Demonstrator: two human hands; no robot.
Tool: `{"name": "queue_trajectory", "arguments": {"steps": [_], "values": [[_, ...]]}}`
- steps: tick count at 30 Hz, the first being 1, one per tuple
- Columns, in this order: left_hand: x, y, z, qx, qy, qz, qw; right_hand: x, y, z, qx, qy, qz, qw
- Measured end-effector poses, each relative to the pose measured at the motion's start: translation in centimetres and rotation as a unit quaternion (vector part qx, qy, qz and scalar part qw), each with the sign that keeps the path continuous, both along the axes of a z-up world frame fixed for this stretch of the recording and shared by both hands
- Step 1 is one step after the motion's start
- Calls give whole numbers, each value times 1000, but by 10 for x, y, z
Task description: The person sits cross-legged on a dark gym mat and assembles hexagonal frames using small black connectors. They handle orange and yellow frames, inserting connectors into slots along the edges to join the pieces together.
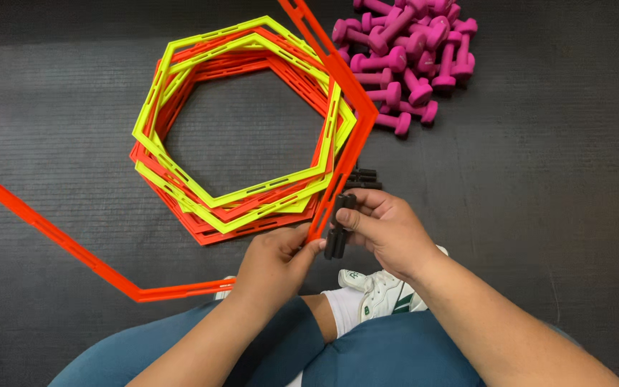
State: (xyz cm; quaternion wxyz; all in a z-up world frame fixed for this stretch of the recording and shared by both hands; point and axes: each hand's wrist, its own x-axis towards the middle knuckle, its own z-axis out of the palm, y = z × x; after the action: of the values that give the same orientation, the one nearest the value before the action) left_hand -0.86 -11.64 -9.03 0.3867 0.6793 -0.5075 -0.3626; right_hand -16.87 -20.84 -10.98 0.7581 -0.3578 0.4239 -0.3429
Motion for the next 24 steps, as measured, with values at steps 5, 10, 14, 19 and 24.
{"name": "queue_trajectory", "arguments": {"steps": [5, 10, 14, 19, 24], "values": [[4, 7, -26, 8, 39, 15, 999, 0, 3, 3, -6, 40, -58, 997], [0, 12, -26, 34, 52, 3, 998, 10, 4, -9, -18, 92, -75, 993], [-6, 14, -2, 93, 21, 7, 995, 19, 7, 9, -28, 140, -77, 987], [-7, 8, -1, 127, -1, -10, 992, 18, 6, 9, -21, 125, -87, 988], [-7, 1, -22, 136, -14, -26, 990, 16, -2, -17, -20, 101, -100, 990]]}}
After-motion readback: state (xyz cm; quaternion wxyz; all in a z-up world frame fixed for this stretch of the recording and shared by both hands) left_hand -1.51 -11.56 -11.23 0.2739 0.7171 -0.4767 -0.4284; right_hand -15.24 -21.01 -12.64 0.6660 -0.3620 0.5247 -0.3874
